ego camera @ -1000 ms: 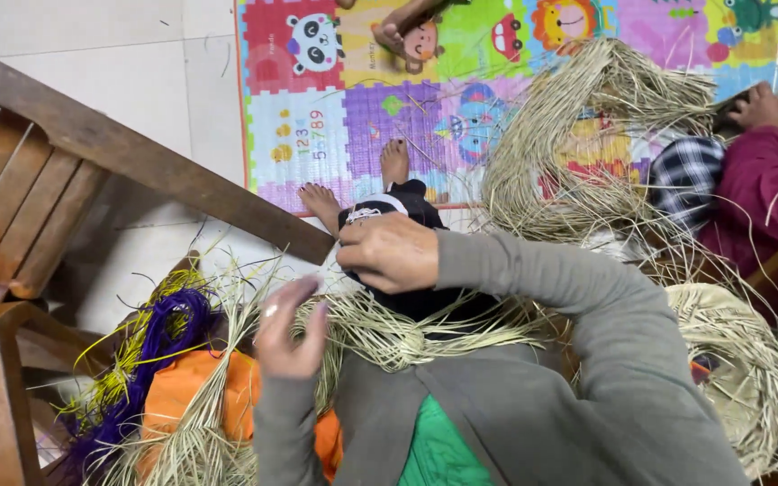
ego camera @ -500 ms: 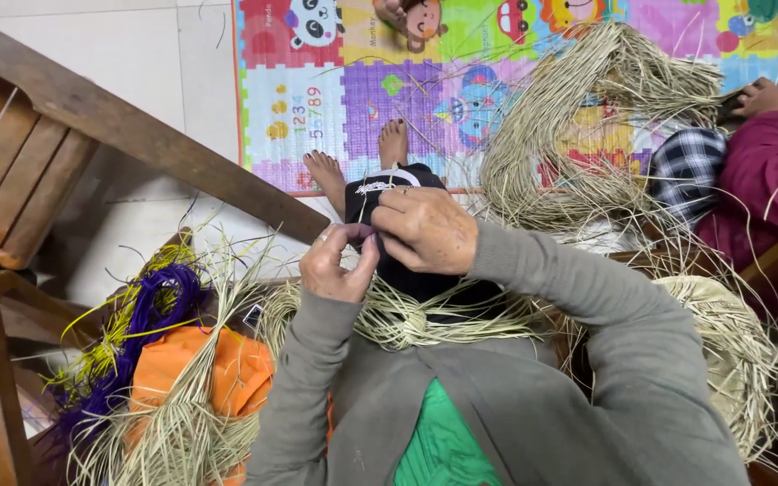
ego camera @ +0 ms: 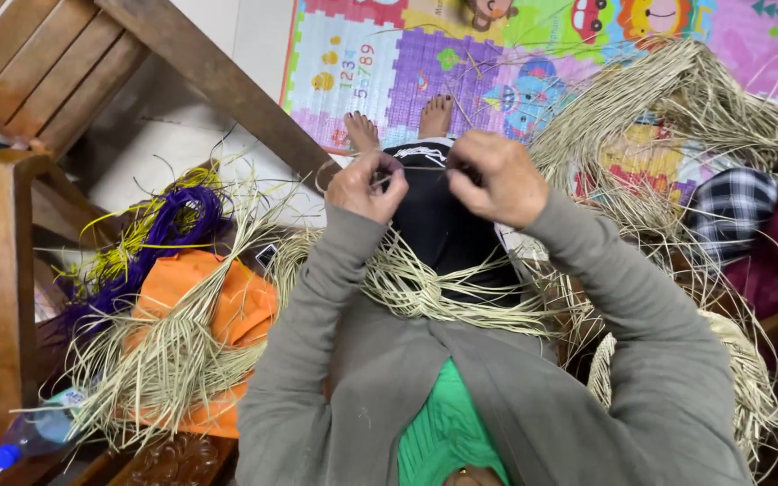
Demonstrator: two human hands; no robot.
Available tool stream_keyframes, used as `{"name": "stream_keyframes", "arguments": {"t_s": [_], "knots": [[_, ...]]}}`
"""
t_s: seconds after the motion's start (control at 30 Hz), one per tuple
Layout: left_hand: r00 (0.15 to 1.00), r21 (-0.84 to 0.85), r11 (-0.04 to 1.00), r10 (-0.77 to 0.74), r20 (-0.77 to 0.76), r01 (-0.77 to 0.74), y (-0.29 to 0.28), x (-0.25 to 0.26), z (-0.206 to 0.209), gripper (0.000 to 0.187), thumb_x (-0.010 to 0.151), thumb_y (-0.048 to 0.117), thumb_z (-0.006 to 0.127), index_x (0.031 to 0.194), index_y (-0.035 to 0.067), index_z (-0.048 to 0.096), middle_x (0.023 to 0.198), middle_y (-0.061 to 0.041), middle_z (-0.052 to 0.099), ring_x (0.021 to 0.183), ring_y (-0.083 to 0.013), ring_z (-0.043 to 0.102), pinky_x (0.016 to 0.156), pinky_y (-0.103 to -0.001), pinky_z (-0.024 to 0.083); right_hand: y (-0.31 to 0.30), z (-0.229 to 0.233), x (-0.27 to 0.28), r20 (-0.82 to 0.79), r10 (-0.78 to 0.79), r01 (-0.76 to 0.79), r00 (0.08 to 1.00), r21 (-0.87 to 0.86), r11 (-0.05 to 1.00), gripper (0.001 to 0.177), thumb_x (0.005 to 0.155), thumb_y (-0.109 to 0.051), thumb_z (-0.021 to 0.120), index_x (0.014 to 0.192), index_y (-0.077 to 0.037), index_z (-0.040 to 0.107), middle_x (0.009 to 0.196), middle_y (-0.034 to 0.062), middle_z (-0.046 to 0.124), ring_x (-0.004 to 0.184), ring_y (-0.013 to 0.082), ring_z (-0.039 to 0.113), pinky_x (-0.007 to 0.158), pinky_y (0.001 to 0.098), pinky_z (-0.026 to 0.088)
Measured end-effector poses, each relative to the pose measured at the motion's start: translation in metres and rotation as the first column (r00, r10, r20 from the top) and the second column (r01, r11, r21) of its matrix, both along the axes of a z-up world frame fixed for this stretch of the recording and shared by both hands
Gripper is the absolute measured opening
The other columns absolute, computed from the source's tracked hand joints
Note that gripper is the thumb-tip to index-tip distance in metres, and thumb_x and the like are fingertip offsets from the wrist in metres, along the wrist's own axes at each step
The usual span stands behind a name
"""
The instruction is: Weaving dried straw strands together to create a handcrafted product.
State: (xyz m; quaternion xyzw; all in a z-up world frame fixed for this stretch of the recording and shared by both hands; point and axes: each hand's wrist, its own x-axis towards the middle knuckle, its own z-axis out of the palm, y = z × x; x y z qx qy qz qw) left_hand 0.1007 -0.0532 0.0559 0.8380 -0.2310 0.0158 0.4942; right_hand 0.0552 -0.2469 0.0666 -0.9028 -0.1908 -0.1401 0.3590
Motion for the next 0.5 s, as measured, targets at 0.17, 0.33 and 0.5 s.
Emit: {"name": "stream_keyframes", "arguments": {"t_s": [0.17,0.33,0.5], "knots": [[0.988,0.279,0.955,0.132,-0.084,-0.104,0.011,0.016,-0.024,0.008,0.069,0.028,0.06,0.069,0.021,0.059,0.065,-0.001,0.062,0.065,-0.0262,0.061,0.059,-0.038,0.047,-0.029,-0.002,0.001,-0.064,-0.026,0.032,0.998,0.085,0.996,0.005,0.073,-0.005,0.058,0.07,-0.005,0.054,0.061,0.0111,0.049,0.055,0.0292,0.052,0.049,0.0345,0.041],[0.974,0.304,0.944,0.179,-0.142,-0.129,0.022,0.023,-0.031,0.009,0.068,0.031,0.06,0.068,0.022,0.06,0.067,-0.001,0.062,0.069,-0.0271,0.06,0.061,-0.039,0.046,-0.059,-0.012,-0.004,-0.121,-0.092,0.098,0.988,0.046,0.994,0.004,0.075,-0.002,0.058,0.071,-0.003,0.057,0.06,0.0105,0.051,0.053,0.0253,0.051,0.047,0.0317,0.04],[0.96,0.366,0.924,0.193,-0.201,-0.109,0.022,0.029,-0.057,0.011,0.068,0.035,0.058,0.068,0.025,0.059,0.068,0.003,0.062,0.071,-0.0242,0.061,0.064,-0.038,0.047,-0.072,-0.016,-0.007,-0.166,-0.124,0.131,0.978,0.033,0.991,0.003,0.075,-0.003,0.058,0.072,-0.004,0.057,0.06,0.0108,0.049,0.053,0.0259,0.051,0.047,0.0324,0.039]]}}
